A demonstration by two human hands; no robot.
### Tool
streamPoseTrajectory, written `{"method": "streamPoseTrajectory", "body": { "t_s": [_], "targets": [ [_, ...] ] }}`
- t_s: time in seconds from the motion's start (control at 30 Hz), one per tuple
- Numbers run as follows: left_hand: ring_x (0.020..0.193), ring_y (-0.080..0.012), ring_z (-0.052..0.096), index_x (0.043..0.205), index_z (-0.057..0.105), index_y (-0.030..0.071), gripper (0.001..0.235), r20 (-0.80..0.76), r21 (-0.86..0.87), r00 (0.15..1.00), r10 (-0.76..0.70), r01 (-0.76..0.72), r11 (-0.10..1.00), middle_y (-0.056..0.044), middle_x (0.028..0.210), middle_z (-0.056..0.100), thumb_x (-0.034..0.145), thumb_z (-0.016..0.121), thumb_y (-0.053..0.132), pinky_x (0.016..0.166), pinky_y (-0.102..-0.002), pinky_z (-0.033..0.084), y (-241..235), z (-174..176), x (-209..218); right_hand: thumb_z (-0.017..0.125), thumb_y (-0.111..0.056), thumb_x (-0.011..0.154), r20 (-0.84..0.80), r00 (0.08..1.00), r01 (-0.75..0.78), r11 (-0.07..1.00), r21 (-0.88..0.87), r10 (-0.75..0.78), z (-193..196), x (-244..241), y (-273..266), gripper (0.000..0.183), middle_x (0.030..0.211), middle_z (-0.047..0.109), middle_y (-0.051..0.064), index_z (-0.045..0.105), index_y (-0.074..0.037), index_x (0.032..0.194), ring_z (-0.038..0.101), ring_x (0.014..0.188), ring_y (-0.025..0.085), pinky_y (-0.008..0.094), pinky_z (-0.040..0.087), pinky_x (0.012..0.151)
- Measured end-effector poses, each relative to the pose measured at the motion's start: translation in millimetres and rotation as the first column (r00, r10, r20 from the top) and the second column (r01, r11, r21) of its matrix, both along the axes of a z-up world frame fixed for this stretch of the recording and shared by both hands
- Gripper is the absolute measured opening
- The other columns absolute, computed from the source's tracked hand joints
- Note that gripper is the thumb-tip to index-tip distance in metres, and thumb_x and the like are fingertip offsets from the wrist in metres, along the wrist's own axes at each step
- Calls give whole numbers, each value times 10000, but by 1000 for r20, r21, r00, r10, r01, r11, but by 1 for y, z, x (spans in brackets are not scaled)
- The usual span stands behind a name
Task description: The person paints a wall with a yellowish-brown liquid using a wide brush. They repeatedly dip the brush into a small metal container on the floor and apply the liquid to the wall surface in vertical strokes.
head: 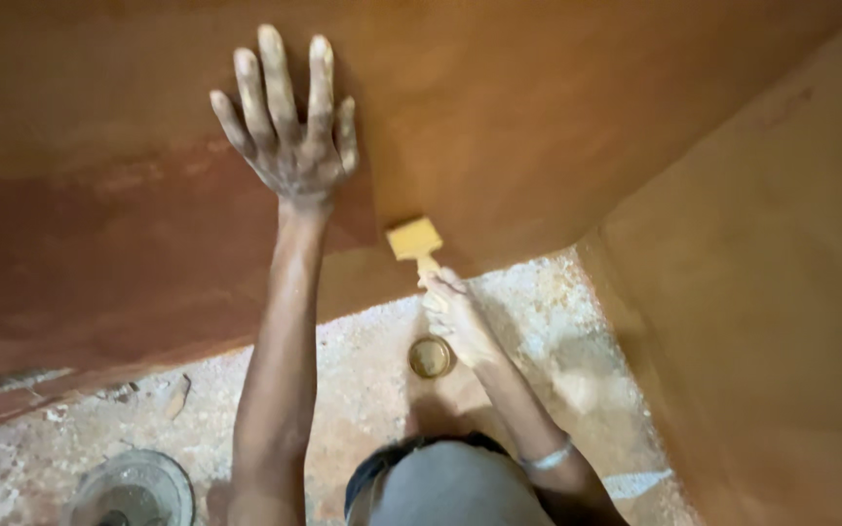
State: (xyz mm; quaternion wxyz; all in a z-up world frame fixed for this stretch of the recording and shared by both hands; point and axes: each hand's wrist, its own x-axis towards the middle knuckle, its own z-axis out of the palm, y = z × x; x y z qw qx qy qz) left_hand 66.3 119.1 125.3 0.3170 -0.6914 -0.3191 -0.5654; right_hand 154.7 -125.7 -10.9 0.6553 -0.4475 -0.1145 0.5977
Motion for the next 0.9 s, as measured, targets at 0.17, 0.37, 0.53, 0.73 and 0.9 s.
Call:
{"method": "streamPoseTrajectory", "body": {
  "t_s": [0.17,0.37,0.53,0.73,0.9],
  "targets": [
    [1535,-275,304,1520,586,263,402,-2,-13,1000,-8,8,1000,-89,1603,441,1182,420,404,1305,-519,130,0,5,-1,456,-175,1049,106,989,68,958,280,-101,162,-2,-27,316,670,401,-79,504,-127,1358,339,501,7,166,253,399],
    [1542,-273,294,1529,592,264,427,-15,-45,1000,-19,18,999,-85,1609,437,1153,410,354,1311,-516,129,-3,2,-3,511,-234,1111,197,977,-36,851,524,-80,240,7,9,269,707,424,-49,495,-49,1306,308,493,23,171,254,434],
    [1544,-269,289,1524,600,269,426,-7,-33,1000,-17,17,999,-85,1609,438,1149,419,361,1309,-511,128,-2,2,-3,575,-243,1064,157,986,-6,922,387,-60,166,6,15,287,715,407,-80,496,-66,1276,332,518,10,177,257,424],
    [1551,-272,280,1528,585,264,441,1,5,1000,-7,7,1000,-79,1625,416,1144,386,350,1315,-519,125,2,2,0,618,-259,1012,8,1000,-3,1000,-14,3,13,-7,-20,206,646,380,-95,521,-128,1138,327,459,6,163,245,367],
    [1564,-285,258,1562,559,270,444,-24,-61,1000,-10,9,998,-85,1647,380,1163,381,354,1320,-525,106,-1,-7,0,593,-222,1044,-37,999,9,996,-85,-12,-11,-4,-6,120,741,439,-111,516,-144,1094,385,556,-2,171,257,419]
  ]
}}
